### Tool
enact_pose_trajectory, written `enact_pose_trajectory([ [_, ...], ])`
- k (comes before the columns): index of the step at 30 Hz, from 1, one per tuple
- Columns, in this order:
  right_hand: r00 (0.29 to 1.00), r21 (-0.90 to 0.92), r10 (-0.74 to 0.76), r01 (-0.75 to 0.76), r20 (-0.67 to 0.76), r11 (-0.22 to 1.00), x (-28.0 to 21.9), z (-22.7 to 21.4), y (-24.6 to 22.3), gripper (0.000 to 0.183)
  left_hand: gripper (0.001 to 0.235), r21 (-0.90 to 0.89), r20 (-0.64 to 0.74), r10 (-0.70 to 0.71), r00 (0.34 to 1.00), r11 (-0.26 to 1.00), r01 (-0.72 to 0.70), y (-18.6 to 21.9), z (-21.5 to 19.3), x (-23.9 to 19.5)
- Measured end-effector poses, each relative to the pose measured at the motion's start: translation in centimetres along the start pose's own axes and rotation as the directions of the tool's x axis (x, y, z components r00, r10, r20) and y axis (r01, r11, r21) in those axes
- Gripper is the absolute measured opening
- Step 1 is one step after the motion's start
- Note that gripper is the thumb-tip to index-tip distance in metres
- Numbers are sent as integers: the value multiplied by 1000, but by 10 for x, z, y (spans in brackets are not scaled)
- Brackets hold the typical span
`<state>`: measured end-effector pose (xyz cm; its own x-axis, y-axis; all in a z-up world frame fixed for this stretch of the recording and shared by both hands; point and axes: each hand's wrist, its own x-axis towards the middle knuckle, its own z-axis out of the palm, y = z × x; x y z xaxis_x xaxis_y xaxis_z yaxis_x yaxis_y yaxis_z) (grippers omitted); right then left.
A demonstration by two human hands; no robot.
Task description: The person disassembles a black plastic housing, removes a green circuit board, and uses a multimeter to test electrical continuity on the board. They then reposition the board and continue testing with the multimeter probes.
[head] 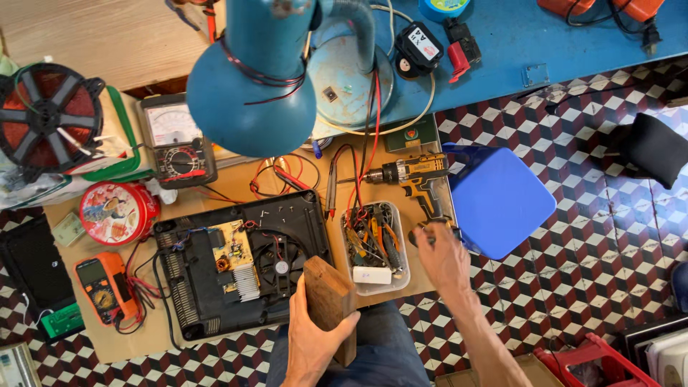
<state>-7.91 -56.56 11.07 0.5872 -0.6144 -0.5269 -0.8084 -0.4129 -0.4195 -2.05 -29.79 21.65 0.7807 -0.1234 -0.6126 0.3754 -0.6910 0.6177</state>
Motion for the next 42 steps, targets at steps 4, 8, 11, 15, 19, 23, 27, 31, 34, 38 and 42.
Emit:
enact_pose_trajectory([
  [4,997,-48,19,-16,69,999,-45,57,12,38,121,20,-18,-21,1000,1000,21,-8,-17,3],
  [8,997,-2,-13,13,-70,1000,-39,94,37,37,122,-7,-3,13,1000,1000,-13,-14,-24,10],
  [11,995,54,-7,12,-102,998,-38,109,54,36,122,10,55,-10,998,1000,9,-20,-28,9],
  [15,996,45,10,-6,-90,999,-37,115,68,36,123,50,98,3,995,999,-8,-23,-29,7],
  [19,988,13,-57,59,-142,998,-41,109,71,38,120,10,95,30,995,999,-31,-33,-30,8],
  [23,1000,4,4,-4,-21,1000,-52,77,44,42,123,-22,82,2,997,1000,0,-40,-23,21],
  [27,995,-36,-52,50,-85,998,-106,26,-11,58,120,-142,65,-58,996,988,67,-33,-12,33],
  [31,959,200,-133,83,250,976,-152,27,-66,75,103,-426,83,-87,993,898,114,-22,-3,28],
  [34,957,181,-159,116,244,977,-166,51,-85,71,102,-421,-42,-93,995,905,67,-17,-2,16],
  [38,872,361,-378,259,311,896,-162,72,-96,58,98,-608,-158,-78,984,793,-34,-39,-35,-2],
  [42,654,666,-444,-124,612,736,-175,91,-136,56,79,-745,-33,-184,982,659,98,-97,-102,-22],
])
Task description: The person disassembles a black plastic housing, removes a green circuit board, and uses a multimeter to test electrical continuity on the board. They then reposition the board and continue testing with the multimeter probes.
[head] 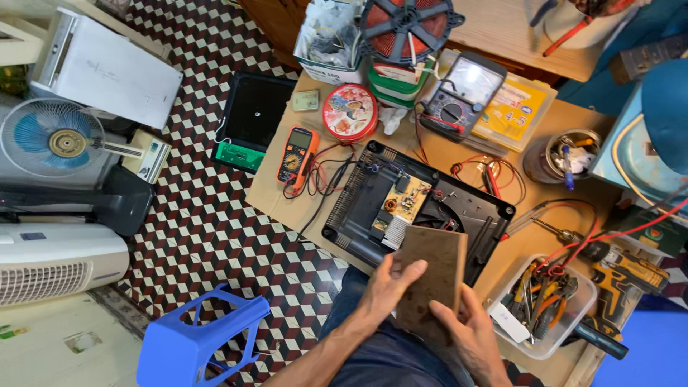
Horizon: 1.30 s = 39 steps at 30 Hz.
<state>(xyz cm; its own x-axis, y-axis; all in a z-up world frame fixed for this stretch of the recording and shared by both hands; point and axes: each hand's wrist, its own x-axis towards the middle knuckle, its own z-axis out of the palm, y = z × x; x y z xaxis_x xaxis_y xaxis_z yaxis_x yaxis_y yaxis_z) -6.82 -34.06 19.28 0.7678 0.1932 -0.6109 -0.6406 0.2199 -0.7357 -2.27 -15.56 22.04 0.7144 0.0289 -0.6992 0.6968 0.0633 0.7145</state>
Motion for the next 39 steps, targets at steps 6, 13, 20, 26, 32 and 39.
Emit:
enact_pose_trajectory([
  [6,932,-645,56,203,358,737,52,132,-22,56,71,-109,-410,-14,912,993,-34,-5,-150,-19],
  [13,917,-856,338,8,213,516,66,202,12,56,64,603,-283,14,959,780,167,-30,-323,46],
  [20,909,-775,415,-289,-38,562,70,221,58,57,60,833,-30,13,999,554,18,-71,-330,113],
  [26,851,-544,464,-517,-244,661,72,217,74,56,67,750,-69,55,996,662,15,-66,-343,122],
  [32,698,569,584,-302,-415,765,126,179,134,50,67,722,-155,10,988,684,107,-50,-341,125],
  [39,744,698,473,-13,-471,716,146,110,214,22,69,638,-133,200,971,767,-70,-68,-311,156],
])
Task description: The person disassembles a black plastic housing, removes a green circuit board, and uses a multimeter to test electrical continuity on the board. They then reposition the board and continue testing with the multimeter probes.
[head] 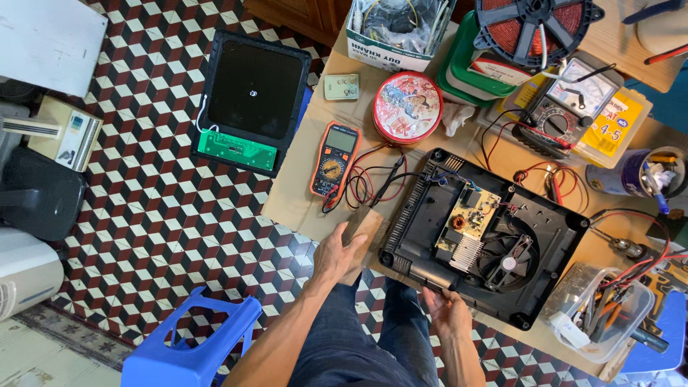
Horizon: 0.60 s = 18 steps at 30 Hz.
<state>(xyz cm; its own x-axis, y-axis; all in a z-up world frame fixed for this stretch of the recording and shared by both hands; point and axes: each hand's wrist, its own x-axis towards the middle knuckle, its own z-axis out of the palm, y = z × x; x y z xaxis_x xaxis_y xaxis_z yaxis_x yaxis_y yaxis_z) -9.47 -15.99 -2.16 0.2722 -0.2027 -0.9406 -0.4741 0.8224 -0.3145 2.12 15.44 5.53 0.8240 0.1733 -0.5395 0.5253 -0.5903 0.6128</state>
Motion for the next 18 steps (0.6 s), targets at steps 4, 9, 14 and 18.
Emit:
enact_pose_trajectory([
  [4,1000,-14,23,-23,-7,1000,-10,1,-11,23,60,-79,-62,52,997,995,-57,12,25,21],
  [9,989,-433,115,-143,-90,890,-71,51,-19,39,59,-196,3,62,998,979,-60,29,26,47],
  [14,992,-843,80,43,101,537,-134,119,6,46,66,-353,232,43,972,934,43,36,10,55],
  [18,896,-862,-135,444,423,245,-140,183,27,41,86,-436,234,148,961,899,-33,32,7,54],
])
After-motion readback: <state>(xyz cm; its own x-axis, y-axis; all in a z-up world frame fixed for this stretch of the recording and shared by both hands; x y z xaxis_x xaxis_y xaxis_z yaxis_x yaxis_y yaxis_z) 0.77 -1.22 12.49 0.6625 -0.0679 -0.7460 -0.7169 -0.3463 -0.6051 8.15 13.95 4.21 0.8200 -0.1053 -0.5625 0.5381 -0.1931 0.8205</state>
